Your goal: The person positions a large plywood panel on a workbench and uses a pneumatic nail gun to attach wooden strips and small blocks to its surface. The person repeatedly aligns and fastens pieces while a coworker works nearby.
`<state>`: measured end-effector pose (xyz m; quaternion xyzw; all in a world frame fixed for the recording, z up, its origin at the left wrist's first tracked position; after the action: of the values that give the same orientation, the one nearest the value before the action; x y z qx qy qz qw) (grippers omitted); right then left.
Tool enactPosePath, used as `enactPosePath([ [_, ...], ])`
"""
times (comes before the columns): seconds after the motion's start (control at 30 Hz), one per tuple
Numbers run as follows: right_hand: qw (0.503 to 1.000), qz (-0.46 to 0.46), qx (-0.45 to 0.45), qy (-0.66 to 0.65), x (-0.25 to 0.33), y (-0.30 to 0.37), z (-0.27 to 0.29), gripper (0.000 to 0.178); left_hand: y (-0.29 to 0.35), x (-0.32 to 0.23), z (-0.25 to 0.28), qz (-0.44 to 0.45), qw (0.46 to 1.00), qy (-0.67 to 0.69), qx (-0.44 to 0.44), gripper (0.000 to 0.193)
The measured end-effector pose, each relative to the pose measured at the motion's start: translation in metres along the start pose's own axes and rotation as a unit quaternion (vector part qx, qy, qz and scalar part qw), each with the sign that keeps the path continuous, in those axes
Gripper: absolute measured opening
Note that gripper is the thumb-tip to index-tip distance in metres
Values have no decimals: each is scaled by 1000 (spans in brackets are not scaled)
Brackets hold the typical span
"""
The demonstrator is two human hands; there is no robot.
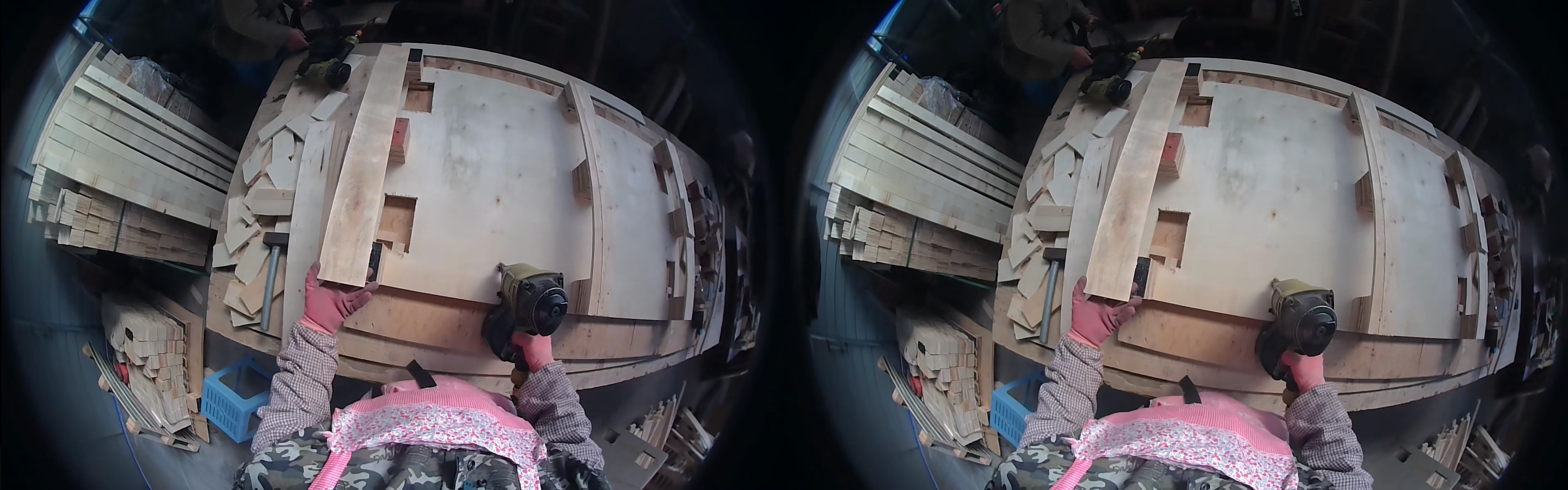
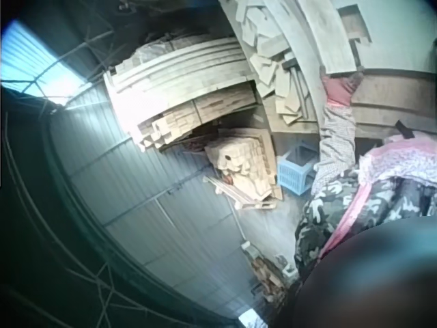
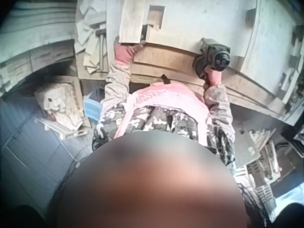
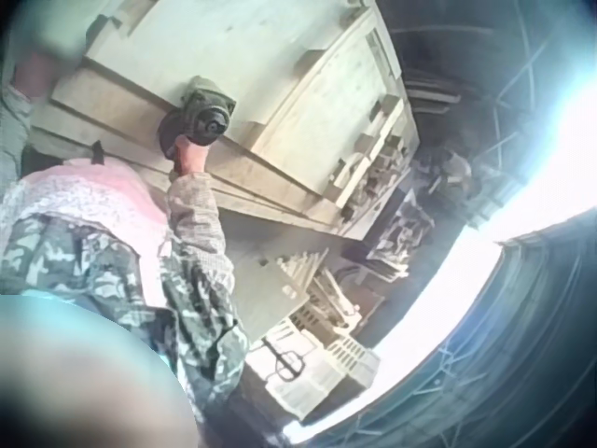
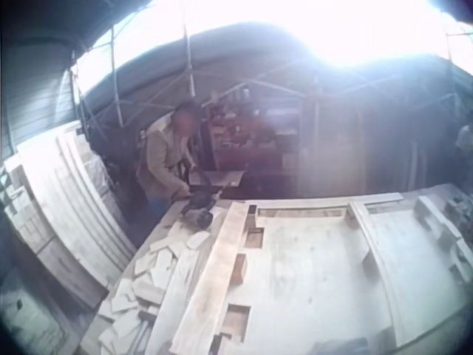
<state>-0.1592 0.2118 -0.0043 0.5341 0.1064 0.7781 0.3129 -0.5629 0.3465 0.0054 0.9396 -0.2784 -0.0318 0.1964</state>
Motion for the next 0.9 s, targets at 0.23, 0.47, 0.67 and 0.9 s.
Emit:
enactPosePath([
  [0.23, 1000, 4, 24, 18, 5, -2, -2, 44, 1, -22, 41, -166, 958, -175, -156, 51],
  [0.47, 999, 24, 22, 13, -5, -3, -2, 44, 7, -22, 38, -143, 922, -308, -187, 56],
  [0.67, 1000, 1, -4, 11, -9, -3, -1, 50, 18, -16, 70, -129, 910, -297, -259, 54],
  [0.9, 999, 23, -7, -22, 1, 1, 0, 48, -9, -27, 70, -62, 912, -328, -240, 53],
])
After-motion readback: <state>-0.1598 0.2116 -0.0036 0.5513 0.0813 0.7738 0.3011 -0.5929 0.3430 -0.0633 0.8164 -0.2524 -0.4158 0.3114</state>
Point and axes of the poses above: each hand's wrist, its own y-axis away from the middle knuckle, its own z-axis out of the back of the hand, x = y × z, the point moved 7 cm from there along -y, towards the middle knuckle, and after that the axes turned 14 degrees about y, right-handed, at the moved point
